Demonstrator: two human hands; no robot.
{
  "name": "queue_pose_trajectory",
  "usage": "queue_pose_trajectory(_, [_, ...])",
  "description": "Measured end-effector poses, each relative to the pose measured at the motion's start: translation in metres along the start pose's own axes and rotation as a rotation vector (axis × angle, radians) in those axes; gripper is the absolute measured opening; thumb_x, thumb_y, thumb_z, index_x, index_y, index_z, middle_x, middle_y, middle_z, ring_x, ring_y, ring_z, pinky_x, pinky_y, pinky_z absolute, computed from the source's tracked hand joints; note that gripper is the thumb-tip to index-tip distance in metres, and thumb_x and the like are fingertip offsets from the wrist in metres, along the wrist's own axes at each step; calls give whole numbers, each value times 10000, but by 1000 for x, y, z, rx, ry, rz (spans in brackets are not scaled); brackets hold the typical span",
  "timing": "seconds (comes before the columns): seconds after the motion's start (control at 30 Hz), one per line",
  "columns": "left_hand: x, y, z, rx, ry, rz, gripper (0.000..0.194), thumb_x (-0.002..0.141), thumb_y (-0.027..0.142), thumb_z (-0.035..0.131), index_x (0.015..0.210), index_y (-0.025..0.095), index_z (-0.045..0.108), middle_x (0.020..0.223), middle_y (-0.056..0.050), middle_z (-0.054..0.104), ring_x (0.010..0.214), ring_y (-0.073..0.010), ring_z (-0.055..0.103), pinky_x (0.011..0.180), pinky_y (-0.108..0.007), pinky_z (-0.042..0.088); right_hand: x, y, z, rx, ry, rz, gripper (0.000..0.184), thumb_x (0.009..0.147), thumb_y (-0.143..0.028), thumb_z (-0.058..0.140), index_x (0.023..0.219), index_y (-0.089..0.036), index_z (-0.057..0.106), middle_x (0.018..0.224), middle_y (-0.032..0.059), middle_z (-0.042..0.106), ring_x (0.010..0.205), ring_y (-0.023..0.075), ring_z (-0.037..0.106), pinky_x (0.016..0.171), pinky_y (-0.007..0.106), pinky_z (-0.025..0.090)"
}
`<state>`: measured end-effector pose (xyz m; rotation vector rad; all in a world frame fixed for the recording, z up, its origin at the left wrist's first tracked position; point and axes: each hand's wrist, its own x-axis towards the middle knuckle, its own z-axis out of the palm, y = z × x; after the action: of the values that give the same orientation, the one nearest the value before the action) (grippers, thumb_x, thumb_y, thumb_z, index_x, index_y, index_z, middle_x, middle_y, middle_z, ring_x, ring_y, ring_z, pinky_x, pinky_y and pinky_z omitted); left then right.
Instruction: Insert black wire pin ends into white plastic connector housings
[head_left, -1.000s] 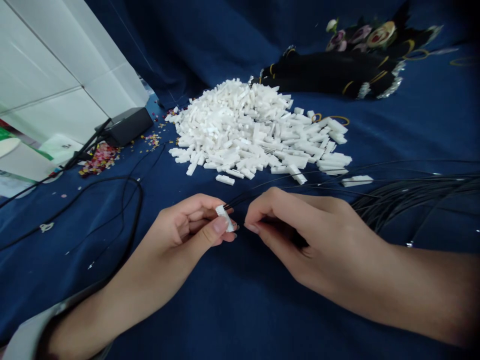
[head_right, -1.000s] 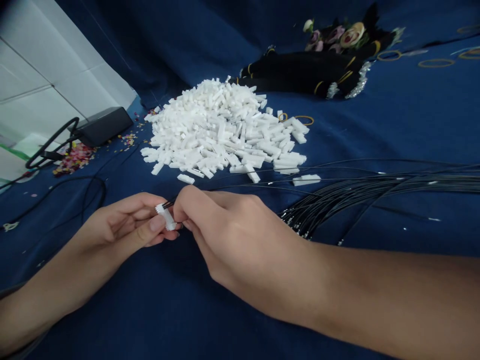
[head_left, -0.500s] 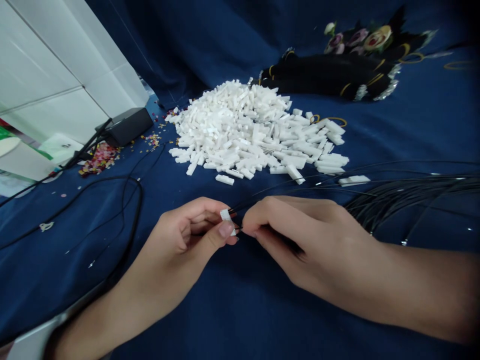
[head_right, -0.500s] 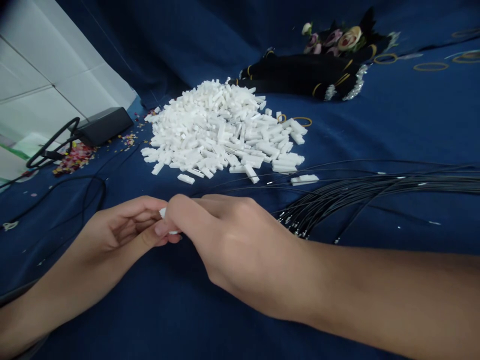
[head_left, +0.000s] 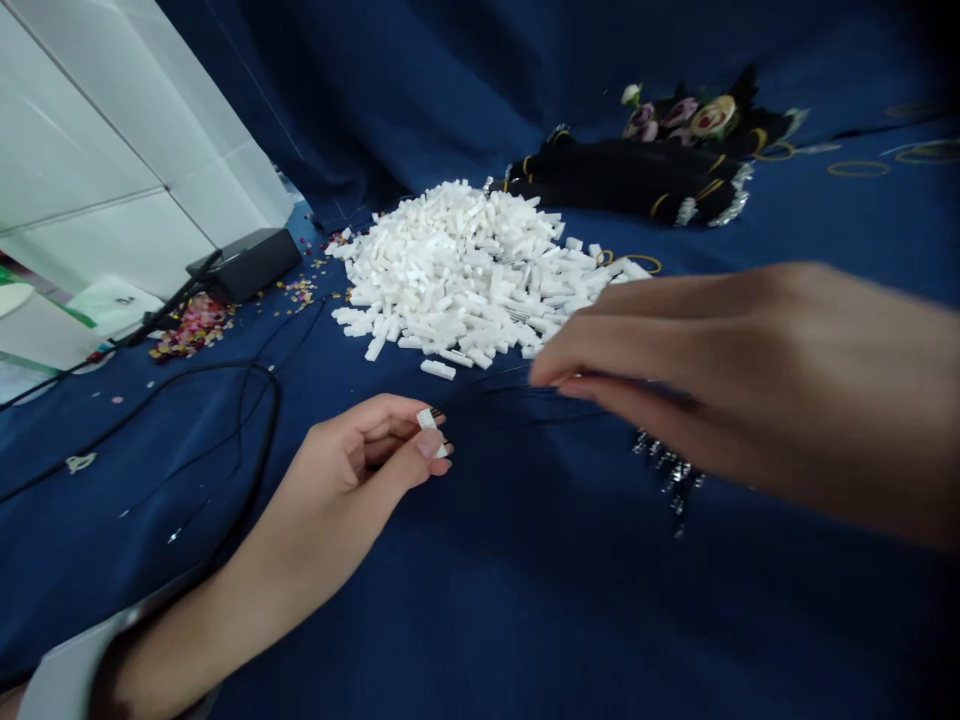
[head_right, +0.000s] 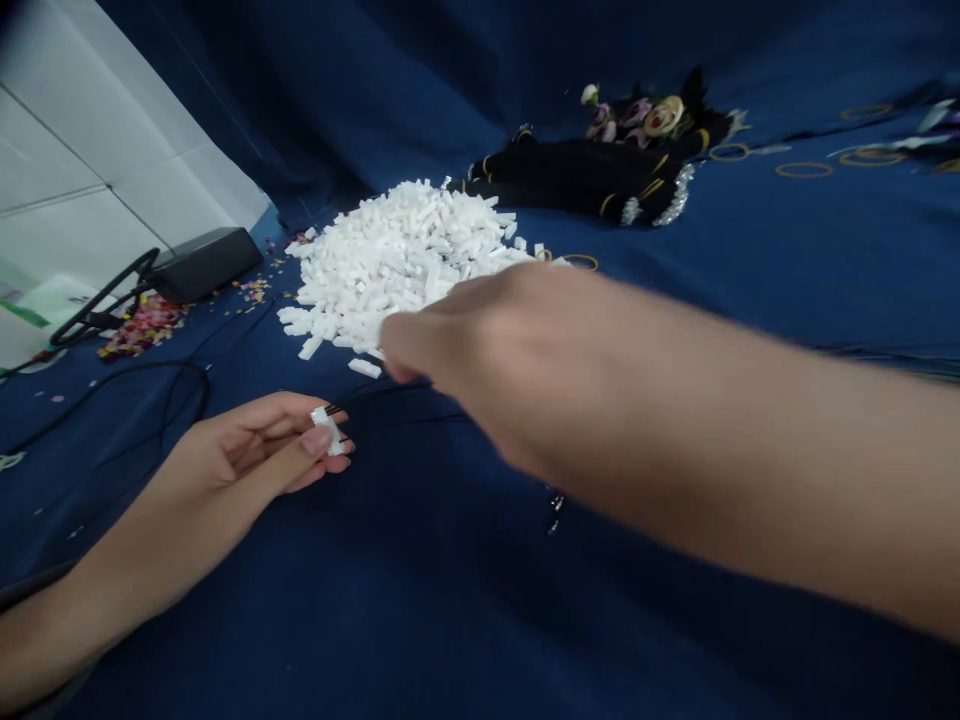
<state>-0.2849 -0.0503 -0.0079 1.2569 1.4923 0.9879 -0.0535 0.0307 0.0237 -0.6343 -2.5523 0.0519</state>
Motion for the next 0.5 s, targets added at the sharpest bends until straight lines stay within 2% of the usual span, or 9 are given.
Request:
queue_pose_trajectory(0.07, [1,-1,0,8,-7,-3,39,836,252,707,861,223,700,762,46,737,746,-82,711,673,-101,538,-15,20,-14,-101,-5,-171,166,932,-322,492,869,-272,637,725,-44,667,535,80,574,409,219,342])
queue_pose_trajectory(0.1, [2,-1,1,17,-14,0,31,838,245,706,858,224,696,760,46,734,746,-80,708,670,-98,533,-24,28,-18,-83,-11,-197,192,939,-403,497,880,-285,636,698,-55,655,483,71,548,380,215,348])
queue_pose_trajectory(0.17, [2,-1,2,33,-25,-3,27,846,250,701,849,225,691,762,46,725,743,-77,698,660,-96,527,-44,36,-20,-27,-156,-165,196,942,-454,506,938,-313,642,825,-53,674,553,63,601,404,175,420])
queue_pose_trajectory(0.27, [2,0,2,34,-36,-27,46,861,273,693,855,227,692,781,45,712,745,-75,689,666,-99,531,-67,34,-11,63,-258,-66,192,972,-362,482,868,-308,634,887,-24,648,662,63,629,499,149,491])
queue_pose_trajectory(0.4, [1,1,1,-24,-56,-55,58,866,292,696,854,235,697,754,52,694,739,-69,692,658,-88,533,-67,25,-2,112,-308,17,261,987,-305,447,785,-285,610,862,-6,620,647,68,600,501,162,482])
queue_pose_trajectory(0.5, [2,1,-1,-80,-72,-71,66,858,307,710,840,244,704,745,63,691,738,-56,701,642,-65,520,-53,24,-5,203,-240,19,243,962,-356,502,776,-288,642,864,-10,615,609,59,586,454,158,449])
